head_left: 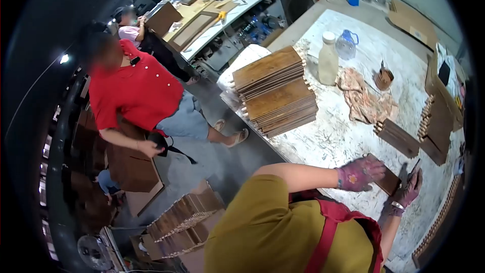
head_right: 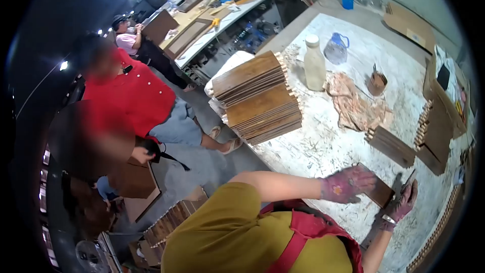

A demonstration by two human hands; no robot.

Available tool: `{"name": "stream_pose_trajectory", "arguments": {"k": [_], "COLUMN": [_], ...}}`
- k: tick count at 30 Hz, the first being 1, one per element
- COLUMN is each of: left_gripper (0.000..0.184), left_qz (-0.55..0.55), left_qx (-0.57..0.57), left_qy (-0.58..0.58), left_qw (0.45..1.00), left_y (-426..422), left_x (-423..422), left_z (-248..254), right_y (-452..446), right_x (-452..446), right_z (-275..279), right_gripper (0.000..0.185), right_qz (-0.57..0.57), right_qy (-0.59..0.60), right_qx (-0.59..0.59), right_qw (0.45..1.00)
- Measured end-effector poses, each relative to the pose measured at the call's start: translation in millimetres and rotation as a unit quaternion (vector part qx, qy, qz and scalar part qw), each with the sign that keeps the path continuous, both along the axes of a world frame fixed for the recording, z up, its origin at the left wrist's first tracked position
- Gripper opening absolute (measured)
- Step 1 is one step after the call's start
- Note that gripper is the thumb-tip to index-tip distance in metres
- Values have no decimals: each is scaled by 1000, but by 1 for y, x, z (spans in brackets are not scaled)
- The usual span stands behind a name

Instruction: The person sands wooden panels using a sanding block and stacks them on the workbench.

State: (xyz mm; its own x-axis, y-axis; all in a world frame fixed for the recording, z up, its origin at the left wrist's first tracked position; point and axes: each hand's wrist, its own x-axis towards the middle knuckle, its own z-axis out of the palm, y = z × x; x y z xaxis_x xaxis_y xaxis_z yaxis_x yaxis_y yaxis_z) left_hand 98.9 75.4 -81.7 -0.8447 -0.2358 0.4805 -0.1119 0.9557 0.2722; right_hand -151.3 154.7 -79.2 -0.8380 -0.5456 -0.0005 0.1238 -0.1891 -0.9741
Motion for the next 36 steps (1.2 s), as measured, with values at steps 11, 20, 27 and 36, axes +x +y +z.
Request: {"name": "stream_pose_trajectory", "arguments": {"k": [11,20,27,36], "left_gripper": [97,85,50,32], "left_qz": [165,113,36,92], "left_qx": [119,73,203,123], "left_qy": [-194,-96,-239,-184], "left_qw": [960,986,949,971], "left_y": [-40,-12,-22,-74], "left_x": [36,-23,-8,19], "left_z": [1,-22,58,58], "right_y": [-19,-36,31,61], "right_x": [21,64,-45,-6], "right_z": [-6,-2,-5,35], "right_gripper": [39,35,43,42], "right_qz": [78,121,42,99], "right_qy": [-55,-83,314,25], "right_qx": [-25,-44,153,197], "right_qw": [995,988,936,975]}}
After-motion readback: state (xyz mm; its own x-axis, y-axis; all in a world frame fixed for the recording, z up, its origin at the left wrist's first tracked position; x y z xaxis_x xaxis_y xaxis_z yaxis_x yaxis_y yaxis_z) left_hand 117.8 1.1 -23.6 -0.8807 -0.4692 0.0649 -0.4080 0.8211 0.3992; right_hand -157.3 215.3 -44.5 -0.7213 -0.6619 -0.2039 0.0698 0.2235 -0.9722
